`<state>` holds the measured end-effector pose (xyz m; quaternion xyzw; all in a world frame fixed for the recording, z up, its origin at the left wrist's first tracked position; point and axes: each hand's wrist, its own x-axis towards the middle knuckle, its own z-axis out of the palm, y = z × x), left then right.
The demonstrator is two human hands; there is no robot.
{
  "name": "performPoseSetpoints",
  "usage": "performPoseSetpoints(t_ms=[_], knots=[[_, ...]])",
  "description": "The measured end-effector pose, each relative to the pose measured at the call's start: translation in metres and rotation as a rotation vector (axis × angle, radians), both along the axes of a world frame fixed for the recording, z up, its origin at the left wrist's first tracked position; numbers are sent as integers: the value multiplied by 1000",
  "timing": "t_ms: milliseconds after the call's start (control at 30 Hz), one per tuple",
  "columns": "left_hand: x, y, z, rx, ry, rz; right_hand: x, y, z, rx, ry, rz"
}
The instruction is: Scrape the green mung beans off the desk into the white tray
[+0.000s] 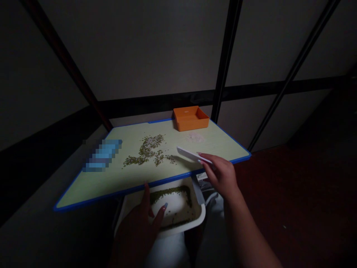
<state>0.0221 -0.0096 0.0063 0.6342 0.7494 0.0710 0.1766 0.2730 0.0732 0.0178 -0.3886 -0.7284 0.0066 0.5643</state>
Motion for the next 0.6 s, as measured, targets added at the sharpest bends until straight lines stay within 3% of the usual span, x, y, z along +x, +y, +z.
performPoseSetpoints(t_ms=[133,233,333,600], knots=[[1,0,0,7,-9,-2,-2,1,-1,-111,372,-158],[2,0,0,6,-13,11,-4,7,-4,-222,558,-178],[2,1,0,6,-14,17,-4,16,-7,-330,611,-164],[1,1,-2,12,-15,17,-3,35,-5,-345,605,-54]])
